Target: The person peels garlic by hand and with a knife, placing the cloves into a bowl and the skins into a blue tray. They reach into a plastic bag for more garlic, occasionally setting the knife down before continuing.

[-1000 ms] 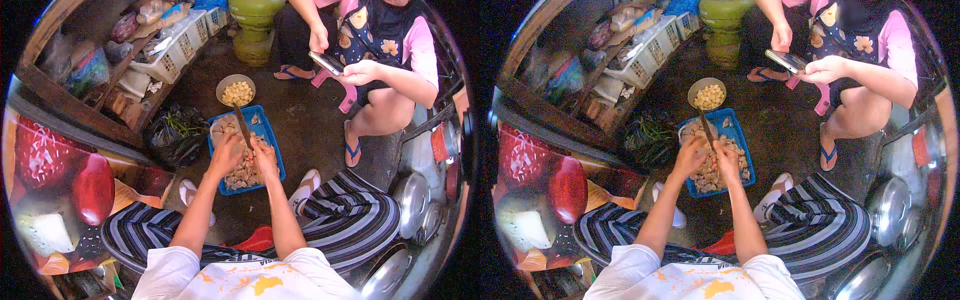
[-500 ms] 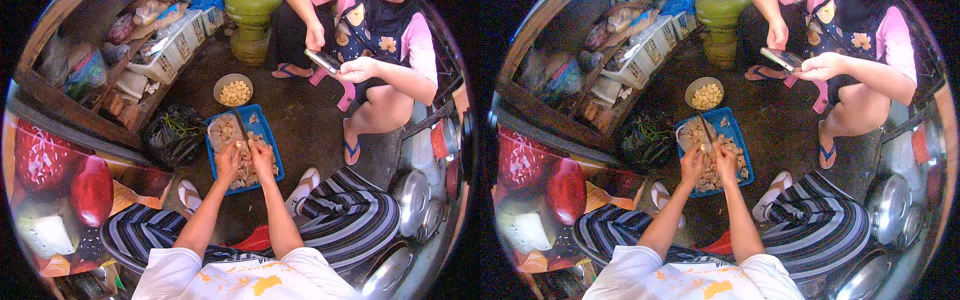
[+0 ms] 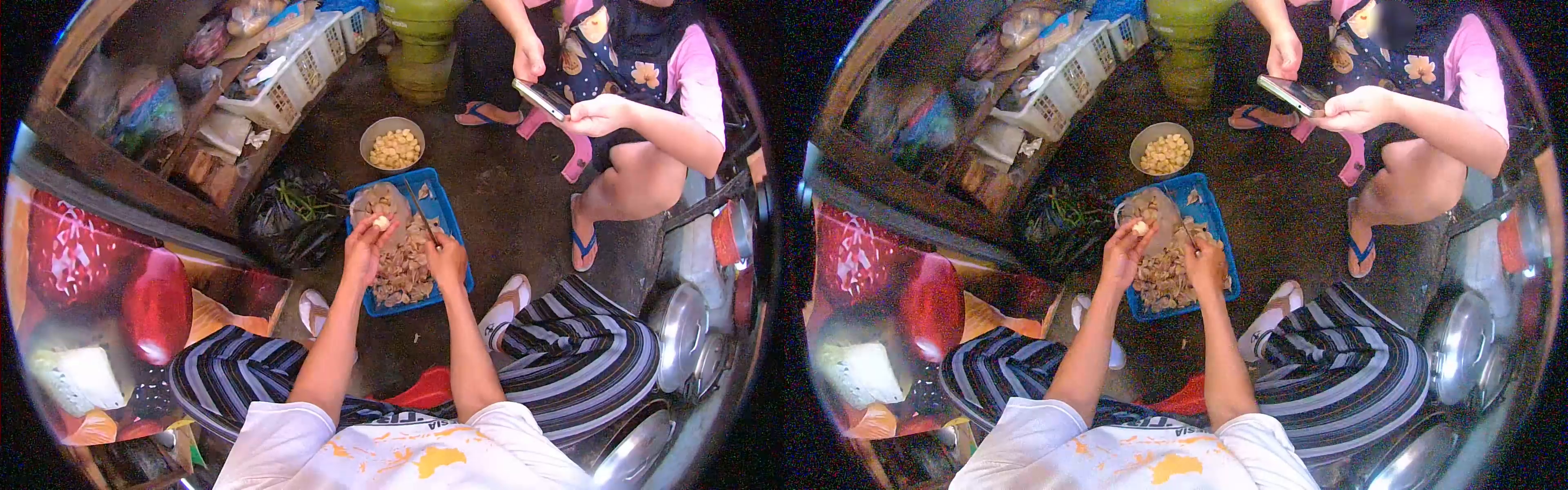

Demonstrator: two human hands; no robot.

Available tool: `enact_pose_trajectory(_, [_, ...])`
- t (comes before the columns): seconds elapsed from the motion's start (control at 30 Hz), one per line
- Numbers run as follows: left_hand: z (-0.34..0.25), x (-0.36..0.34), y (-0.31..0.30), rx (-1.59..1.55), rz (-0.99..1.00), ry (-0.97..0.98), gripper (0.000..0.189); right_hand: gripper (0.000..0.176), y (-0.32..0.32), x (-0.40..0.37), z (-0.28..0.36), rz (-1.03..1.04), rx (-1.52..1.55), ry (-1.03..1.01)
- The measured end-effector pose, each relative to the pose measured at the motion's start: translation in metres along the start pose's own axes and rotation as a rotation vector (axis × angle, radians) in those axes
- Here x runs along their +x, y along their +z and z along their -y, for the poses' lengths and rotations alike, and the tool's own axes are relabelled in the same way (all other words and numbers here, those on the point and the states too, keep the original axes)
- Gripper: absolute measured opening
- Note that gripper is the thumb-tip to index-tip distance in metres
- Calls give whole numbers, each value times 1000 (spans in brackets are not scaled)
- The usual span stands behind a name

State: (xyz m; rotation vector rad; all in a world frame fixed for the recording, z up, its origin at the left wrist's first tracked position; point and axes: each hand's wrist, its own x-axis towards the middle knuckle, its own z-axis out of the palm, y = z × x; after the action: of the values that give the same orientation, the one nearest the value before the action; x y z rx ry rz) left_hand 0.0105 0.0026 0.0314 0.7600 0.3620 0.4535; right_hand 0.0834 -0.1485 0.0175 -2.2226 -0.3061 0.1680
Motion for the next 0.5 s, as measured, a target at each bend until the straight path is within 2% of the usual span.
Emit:
enact_pose_trajectory(0.13, [2, -1, 3, 67, -78, -29, 27, 36, -12, -4, 15, 55, -151, -30])
enact_pose_trajectory(0.23, [4, -3, 3, 98, -123, -44, 25, 38, -5, -4, 17, -27, 38, -234])
enact_pose_trajectory(0.37, [5, -4, 2, 133, -189, -59, 25, 36, 23, 1, 13, 253, 550, 0])
enact_pose_trajectory(0.43, [5, -4, 1, 146, -218, -49, 24, 35, 8, -7, 30, 422, 638, 66])
enact_pose_trajectory(0.5, [7, -3, 1, 151, -222, -39, 23, 37, 12, -9, 31, 400, 637, 37])
